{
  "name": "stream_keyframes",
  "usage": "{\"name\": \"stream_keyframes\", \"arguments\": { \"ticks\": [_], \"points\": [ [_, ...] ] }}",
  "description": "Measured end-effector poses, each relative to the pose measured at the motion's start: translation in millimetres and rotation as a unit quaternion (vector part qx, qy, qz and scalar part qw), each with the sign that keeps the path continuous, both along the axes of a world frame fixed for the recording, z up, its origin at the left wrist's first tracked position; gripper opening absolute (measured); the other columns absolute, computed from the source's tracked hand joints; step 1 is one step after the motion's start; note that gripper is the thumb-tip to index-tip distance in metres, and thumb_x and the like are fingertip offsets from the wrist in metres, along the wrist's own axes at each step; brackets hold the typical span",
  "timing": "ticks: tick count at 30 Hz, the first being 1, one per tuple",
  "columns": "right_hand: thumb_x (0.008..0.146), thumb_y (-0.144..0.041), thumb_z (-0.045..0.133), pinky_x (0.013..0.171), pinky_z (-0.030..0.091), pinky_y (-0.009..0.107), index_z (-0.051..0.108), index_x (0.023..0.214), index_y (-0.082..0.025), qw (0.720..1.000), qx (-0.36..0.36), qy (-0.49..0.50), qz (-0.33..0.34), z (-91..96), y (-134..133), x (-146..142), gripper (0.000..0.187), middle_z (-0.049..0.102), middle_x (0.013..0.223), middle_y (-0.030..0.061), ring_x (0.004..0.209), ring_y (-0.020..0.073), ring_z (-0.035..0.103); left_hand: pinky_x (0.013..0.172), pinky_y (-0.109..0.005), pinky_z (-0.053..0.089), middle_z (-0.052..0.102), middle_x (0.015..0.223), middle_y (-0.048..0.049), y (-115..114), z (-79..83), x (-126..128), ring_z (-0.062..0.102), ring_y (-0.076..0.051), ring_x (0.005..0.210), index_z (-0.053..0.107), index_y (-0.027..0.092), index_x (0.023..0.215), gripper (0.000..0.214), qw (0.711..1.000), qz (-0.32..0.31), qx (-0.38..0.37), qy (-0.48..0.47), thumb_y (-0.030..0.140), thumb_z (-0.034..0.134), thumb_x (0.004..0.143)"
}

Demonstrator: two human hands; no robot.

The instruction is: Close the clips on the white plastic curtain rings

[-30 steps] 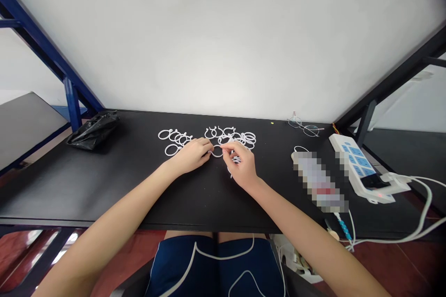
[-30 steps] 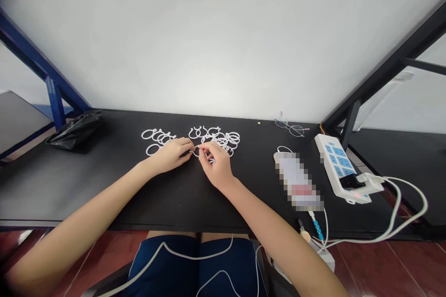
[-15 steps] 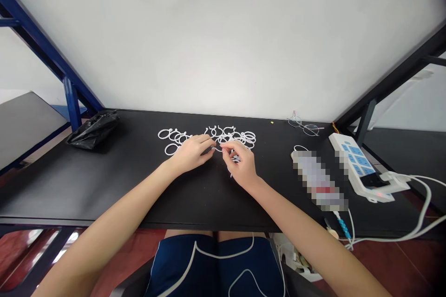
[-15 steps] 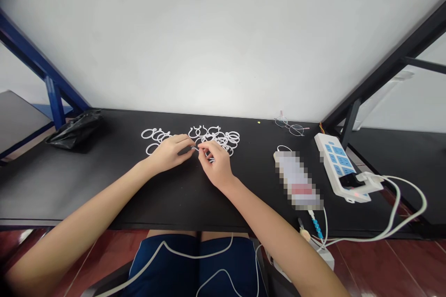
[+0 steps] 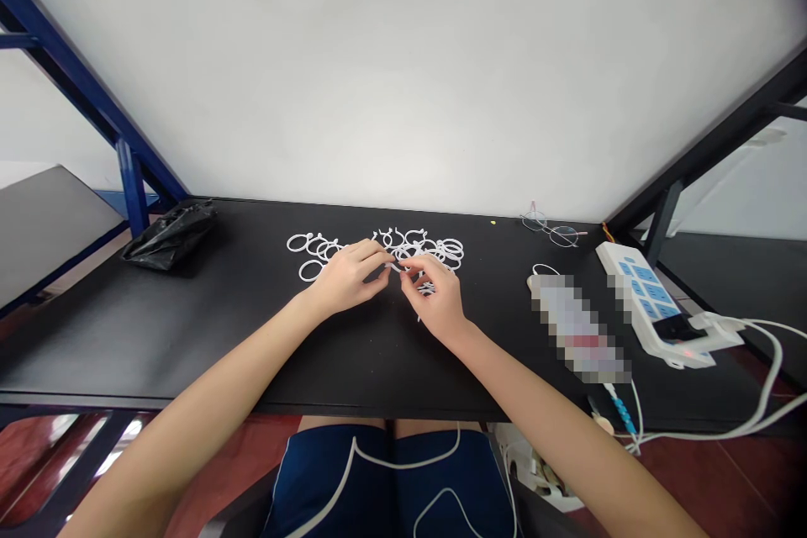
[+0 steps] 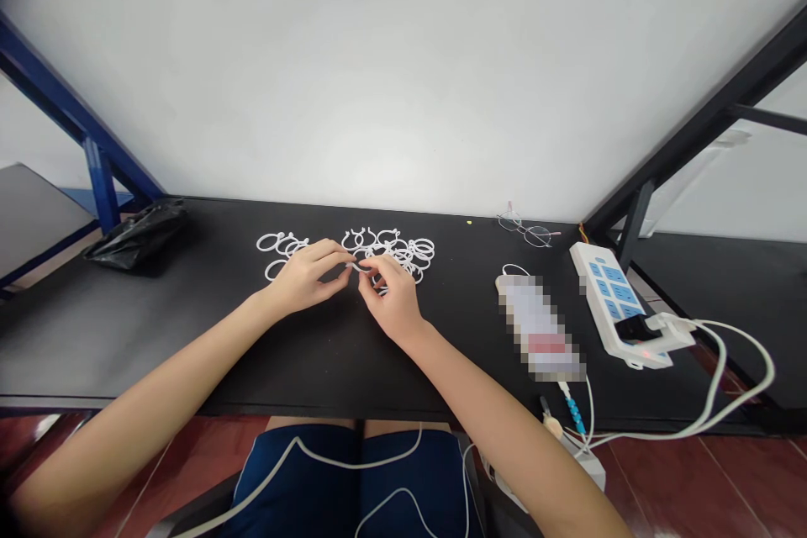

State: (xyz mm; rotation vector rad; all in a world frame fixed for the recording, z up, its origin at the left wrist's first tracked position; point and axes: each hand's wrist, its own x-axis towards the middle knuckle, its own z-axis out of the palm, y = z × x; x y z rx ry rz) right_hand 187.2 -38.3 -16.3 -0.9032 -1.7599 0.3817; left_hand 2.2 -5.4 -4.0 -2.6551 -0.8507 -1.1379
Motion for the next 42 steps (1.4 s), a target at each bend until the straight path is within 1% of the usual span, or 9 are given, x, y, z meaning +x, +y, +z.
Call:
{"name": "stream_keyframes", "arguments": {
  "ticks": [10, 18, 24, 27, 32, 38, 42],
  "points": [
    [0.086, -0.016, 0.054, 0.058, 0.056, 0.025, 0.063, 0.097, -0.023, 1.0, -0.014, -0.002, -0.001, -1.8, 0.2, -0.3, 0.016, 0.065, 0.088, 0.0026, 0.072, 0.0136, 0.063, 0.068, -0.029, 0.051, 0.065, 0.088, -0.0071, -2.1, -0.3, 0.7, 0.058, -0.017, 0.08, 0.062, 0.017, 0.097, 0.015, 1.0, -0.014, -0.003, 0.006, 0.015, 0.051, 0.088],
    [0.086, -0.018, 0.054, 0.059, 0.057, 0.027, 0.063, 0.097, -0.023, 1.0, -0.022, -0.002, -0.002, -1.4, -0.4, -1.2, 0.015, 0.068, 0.09, 0.0036, 0.072, 0.0147, 0.065, 0.069, -0.03, 0.052, 0.066, 0.087, -0.0072, -3.5, 0.7, 2.1, 0.06, -0.017, 0.079, 0.061, 0.018, 0.098, 0.016, 1.0, -0.014, -0.008, -0.001, 0.014, 0.049, 0.088],
    [0.086, -0.017, 0.056, 0.059, 0.057, 0.027, 0.063, 0.101, -0.023, 1.0, -0.015, -0.006, -0.006, -3.7, 1.1, -1.0, 0.017, 0.068, 0.091, 0.0043, 0.074, 0.0155, 0.065, 0.066, -0.028, 0.05, 0.066, 0.082, -0.0059, -6.2, 2.0, 5.7, 0.06, -0.016, 0.075, 0.06, 0.018, 0.091, 0.012, 0.999, -0.032, 0.018, -0.002, 0.012, 0.051, 0.086],
    [0.086, -0.016, 0.056, 0.059, 0.057, 0.027, 0.064, 0.101, -0.022, 1.0, -0.008, -0.011, 0.004, -4.9, 2.1, -0.8, 0.019, 0.068, 0.092, 0.0047, 0.076, 0.0158, 0.065, 0.064, -0.027, 0.05, 0.066, 0.081, -0.0056, -7.4, 2.2, 7.3, 0.059, -0.015, 0.072, 0.059, 0.018, 0.089, 0.011, 0.999, -0.039, 0.032, -0.004, 0.011, 0.051, 0.086],
    [0.087, -0.016, 0.055, 0.058, 0.057, 0.028, 0.066, 0.097, -0.022, 0.999, -0.017, -0.02, 0.019, -5.5, 2.5, -0.6, 0.016, 0.067, 0.09, 0.0053, 0.078, 0.0169, 0.063, 0.064, -0.026, 0.05, 0.067, 0.083, -0.0061, -8.5, 2.2, 7.4, 0.061, -0.015, 0.074, 0.059, 0.017, 0.092, 0.009, 0.998, -0.043, 0.034, -0.01, 0.013, 0.052, 0.088],
    [0.086, -0.016, 0.055, 0.06, 0.056, 0.028, 0.065, 0.089, -0.022, 0.999, -0.022, -0.025, 0.017, -4.7, 2.4, 0.1, 0.012, 0.067, 0.086, 0.0048, 0.077, 0.017, 0.061, 0.062, -0.024, 0.051, 0.069, 0.084, -0.006, -10.2, 2.5, 7.4, 0.063, -0.014, 0.075, 0.061, 0.017, 0.093, 0.011, 0.999, -0.028, 0.024, 0.008, 0.016, 0.05, 0.09],
    [0.085, -0.016, 0.056, 0.058, 0.055, 0.028, 0.065, 0.087, -0.022, 1.0, -0.019, -0.019, 0.011, -4.0, 2.2, -0.4, 0.01, 0.066, 0.085, 0.0043, 0.076, 0.0168, 0.061, 0.062, -0.024, 0.051, 0.068, 0.085, -0.0065, -10.7, 1.5, 8.2, 0.063, -0.015, 0.077, 0.061, 0.017, 0.094, 0.014, 1.0, -0.019, 0.022, 0.004, 0.016, 0.048, 0.091]
  ]
}}
